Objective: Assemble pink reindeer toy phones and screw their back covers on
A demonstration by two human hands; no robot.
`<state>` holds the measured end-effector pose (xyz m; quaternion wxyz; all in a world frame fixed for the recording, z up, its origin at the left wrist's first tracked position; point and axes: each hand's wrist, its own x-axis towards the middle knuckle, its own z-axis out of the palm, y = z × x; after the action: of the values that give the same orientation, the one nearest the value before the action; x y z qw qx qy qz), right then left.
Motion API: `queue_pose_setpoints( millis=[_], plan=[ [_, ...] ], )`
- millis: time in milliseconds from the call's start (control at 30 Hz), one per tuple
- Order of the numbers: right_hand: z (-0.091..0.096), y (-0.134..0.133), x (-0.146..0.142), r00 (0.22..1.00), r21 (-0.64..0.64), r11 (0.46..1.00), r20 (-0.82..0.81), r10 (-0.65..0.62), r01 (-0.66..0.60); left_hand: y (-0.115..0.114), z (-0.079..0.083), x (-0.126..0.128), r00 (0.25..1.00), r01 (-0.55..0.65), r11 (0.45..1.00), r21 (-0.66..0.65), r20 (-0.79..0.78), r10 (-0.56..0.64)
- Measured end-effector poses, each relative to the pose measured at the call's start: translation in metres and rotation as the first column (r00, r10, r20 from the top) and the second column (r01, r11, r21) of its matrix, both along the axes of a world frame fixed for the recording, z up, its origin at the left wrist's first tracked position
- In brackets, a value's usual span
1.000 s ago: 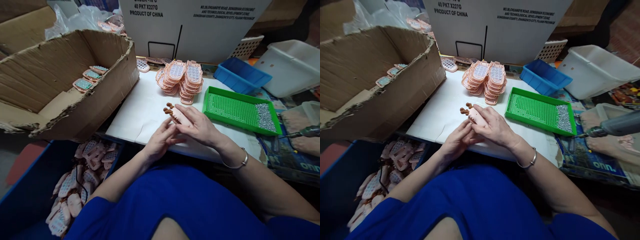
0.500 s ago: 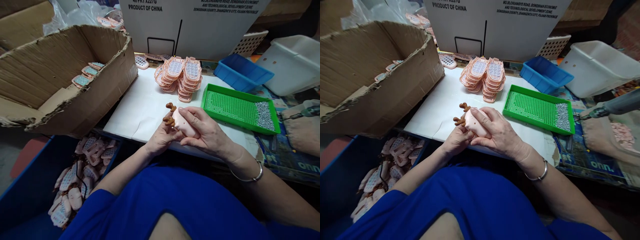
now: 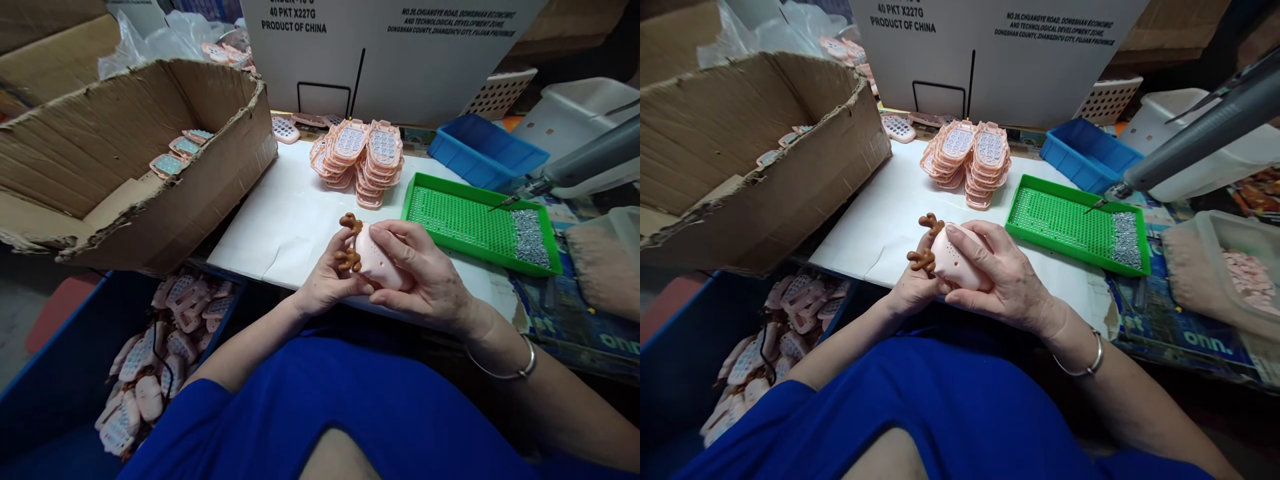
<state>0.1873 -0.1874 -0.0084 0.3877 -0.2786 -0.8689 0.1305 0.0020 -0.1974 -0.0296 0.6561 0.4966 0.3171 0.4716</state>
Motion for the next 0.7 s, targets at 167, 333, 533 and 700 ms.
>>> queue_pose_setpoints(
  millis=[167,333,533,700],
  plan=[
    [0.002,-0.001,0.001,0.996,0.007,0.998,0.059,-0.066,0.066,0.001,-0.004,0.000,0.999,0.007,1.000,0.007,0.032,-0.007],
    [-0.003,0.000,0.000,0.997,-0.002,0.999,0.057,-0.044,0.044,0.002,-0.007,-0.002,0.998,-0.024,0.999,0.030,0.053,0.022],
    [-0.012,0.000,-0.006,0.982,0.192,0.973,0.114,-0.149,0.126,-0.002,-0.005,-0.002,0.999,0.039,0.999,0.001,0.021,-0.039],
    [-0.023,-0.008,-0.016,0.947,0.348,0.898,0.076,-0.313,0.269,-0.009,-0.004,0.005,1.000,-0.006,0.982,0.190,0.019,0.002]
  ],
)
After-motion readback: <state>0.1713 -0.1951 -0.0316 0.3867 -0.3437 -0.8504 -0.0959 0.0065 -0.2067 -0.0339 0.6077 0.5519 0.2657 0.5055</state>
